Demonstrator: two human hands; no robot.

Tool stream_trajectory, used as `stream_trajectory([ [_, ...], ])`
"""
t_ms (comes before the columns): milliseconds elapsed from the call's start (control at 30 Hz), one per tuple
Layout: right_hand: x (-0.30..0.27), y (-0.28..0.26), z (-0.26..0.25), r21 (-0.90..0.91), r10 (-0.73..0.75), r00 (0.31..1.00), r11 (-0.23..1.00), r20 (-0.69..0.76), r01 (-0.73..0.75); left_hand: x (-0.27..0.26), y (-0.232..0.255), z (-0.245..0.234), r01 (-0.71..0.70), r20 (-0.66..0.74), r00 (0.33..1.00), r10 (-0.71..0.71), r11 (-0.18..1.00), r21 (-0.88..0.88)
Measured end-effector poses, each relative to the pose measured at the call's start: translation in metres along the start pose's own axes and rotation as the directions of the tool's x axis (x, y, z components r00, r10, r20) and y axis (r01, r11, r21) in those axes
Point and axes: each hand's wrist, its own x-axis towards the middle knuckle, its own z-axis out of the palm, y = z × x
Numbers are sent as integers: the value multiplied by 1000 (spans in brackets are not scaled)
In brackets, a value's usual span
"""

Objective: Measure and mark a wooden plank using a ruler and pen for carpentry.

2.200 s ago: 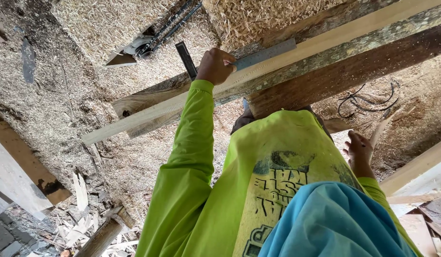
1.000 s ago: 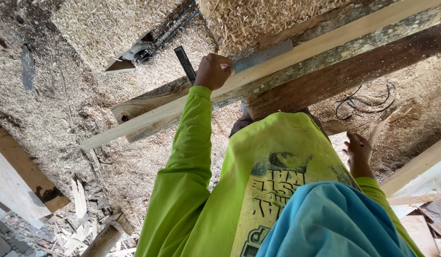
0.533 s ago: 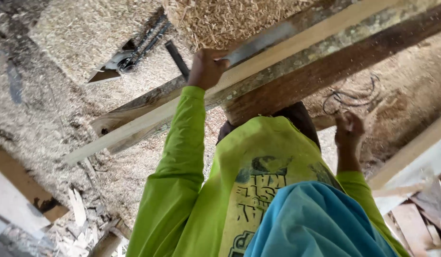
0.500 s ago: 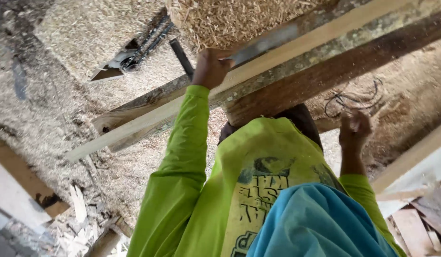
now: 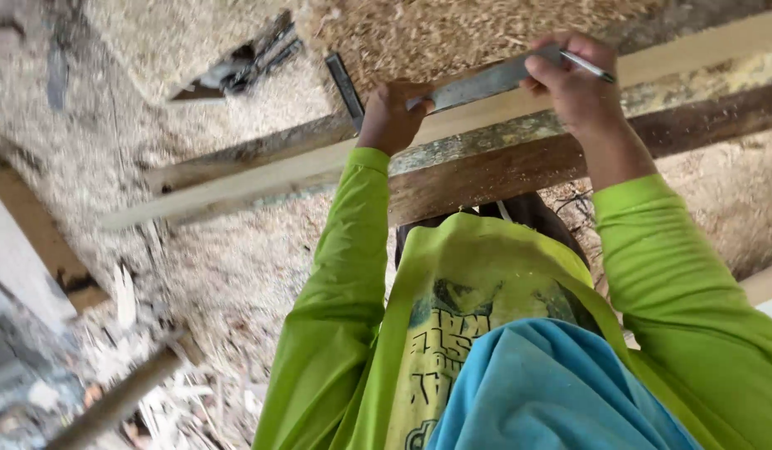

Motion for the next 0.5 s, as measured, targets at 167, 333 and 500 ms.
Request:
stream_trajectory([
  [167, -9, 14, -7, 326, 158, 987, 933, 17, -155, -33, -25, -19, -13, -602, 723, 339, 878, 478],
  [333, -21, 26, -19, 412, 313, 950, 863, 21, -293, -44, -95, 3, -125, -445, 896, 8, 964, -235],
  [500, -12, 23, -17, -34, 109, 989, 993, -102, -113, -34, -101, 39, 9, -492, 866, -92, 986, -169],
])
